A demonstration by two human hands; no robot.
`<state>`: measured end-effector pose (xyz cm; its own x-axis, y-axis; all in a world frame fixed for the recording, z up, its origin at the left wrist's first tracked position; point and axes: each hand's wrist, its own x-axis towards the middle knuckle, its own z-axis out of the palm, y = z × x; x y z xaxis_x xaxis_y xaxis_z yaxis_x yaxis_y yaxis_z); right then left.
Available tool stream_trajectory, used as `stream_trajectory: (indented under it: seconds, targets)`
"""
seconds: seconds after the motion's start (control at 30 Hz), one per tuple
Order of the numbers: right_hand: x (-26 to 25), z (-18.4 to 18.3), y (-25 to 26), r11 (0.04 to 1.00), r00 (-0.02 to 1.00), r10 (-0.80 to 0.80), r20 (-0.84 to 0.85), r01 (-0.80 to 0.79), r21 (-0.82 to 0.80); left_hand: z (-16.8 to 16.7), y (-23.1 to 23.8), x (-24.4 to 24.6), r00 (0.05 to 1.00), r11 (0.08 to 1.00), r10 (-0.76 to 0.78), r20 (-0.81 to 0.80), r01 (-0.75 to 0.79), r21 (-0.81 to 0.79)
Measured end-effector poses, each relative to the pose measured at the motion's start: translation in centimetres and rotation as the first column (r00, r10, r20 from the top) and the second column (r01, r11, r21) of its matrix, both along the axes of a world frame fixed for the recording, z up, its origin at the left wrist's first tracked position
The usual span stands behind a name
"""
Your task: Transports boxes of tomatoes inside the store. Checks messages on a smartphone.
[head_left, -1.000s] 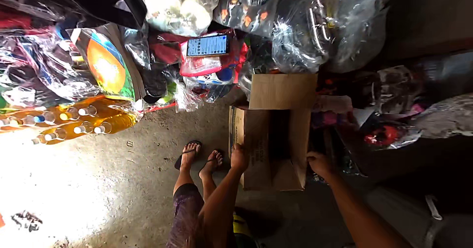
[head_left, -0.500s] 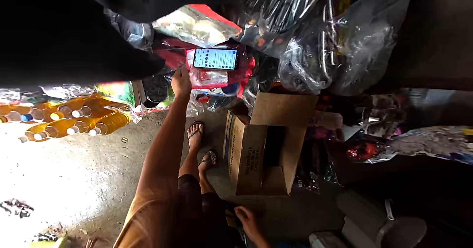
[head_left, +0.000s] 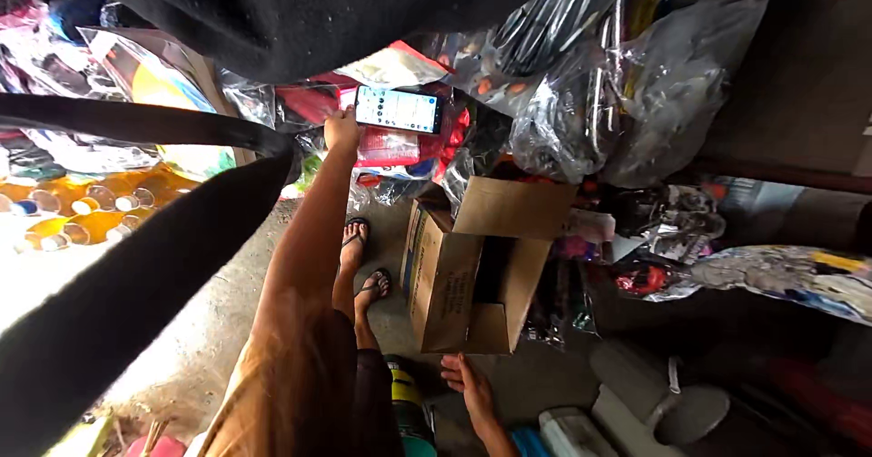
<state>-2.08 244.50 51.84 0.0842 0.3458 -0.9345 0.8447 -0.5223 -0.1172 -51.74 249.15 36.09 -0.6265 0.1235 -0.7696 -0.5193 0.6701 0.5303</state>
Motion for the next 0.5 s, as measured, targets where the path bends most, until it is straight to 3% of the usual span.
stream_trajectory:
  seconds: [0.27,0.5]
  targets:
    - [-0.8,0.2,-1.6,0.997,0.999,-0.028,-0.045,0.025,-0.070,1.1,-1.0,2.9,0.989,0.998,0.059,-0.137,-0.062,-0.020]
    - [0.6,1.4,-1.8,0.999,0.992,0.021,-0.128,-0.027,-0.042,5.9,-4.2,4.5,0.936,1.000,-0.010,-0.352,0.007,-0.010]
